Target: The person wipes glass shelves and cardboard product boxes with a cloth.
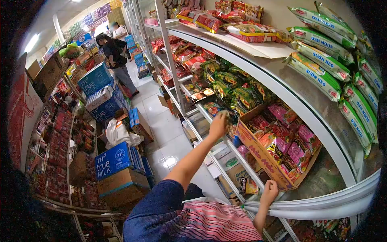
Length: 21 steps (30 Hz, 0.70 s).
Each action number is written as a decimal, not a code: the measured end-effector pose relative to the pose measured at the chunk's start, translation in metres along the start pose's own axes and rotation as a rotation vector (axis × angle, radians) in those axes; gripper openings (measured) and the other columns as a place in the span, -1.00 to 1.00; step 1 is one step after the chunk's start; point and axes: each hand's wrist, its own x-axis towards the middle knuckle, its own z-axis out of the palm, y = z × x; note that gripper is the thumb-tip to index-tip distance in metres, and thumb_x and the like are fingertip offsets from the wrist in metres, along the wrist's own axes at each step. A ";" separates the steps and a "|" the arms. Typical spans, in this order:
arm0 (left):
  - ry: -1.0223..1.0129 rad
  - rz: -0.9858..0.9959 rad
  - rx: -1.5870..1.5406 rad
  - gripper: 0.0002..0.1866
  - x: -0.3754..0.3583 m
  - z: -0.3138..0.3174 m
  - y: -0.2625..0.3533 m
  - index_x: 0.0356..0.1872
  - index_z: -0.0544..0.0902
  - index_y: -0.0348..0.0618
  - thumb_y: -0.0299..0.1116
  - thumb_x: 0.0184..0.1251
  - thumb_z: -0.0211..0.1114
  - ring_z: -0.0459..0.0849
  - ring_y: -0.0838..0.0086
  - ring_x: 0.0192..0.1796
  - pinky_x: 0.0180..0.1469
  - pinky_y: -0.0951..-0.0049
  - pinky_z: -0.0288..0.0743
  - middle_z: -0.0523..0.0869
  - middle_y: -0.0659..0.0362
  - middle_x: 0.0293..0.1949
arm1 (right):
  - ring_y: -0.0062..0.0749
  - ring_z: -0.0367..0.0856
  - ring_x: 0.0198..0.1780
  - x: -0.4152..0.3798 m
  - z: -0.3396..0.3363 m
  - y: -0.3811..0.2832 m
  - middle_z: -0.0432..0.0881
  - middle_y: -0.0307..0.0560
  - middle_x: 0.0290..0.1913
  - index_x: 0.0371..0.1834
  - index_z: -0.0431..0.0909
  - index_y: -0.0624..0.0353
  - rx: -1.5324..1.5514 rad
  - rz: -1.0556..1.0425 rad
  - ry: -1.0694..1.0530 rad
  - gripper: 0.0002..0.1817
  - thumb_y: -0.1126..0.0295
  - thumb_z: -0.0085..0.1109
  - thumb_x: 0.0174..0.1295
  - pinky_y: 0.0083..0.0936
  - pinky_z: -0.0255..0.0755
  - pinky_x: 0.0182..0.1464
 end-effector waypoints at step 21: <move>-0.255 0.542 -0.364 -0.70 -0.142 0.010 0.180 -0.39 0.44 -0.19 -0.32 -0.19 0.26 0.42 0.12 -0.15 -0.13 0.15 0.35 0.44 -0.01 -0.31 | -0.53 0.40 -0.46 0.008 -0.003 0.019 0.49 -0.17 -0.51 -0.43 0.47 0.32 0.107 -0.025 -0.035 -0.85 0.43 0.02 0.13 -0.58 0.31 -0.35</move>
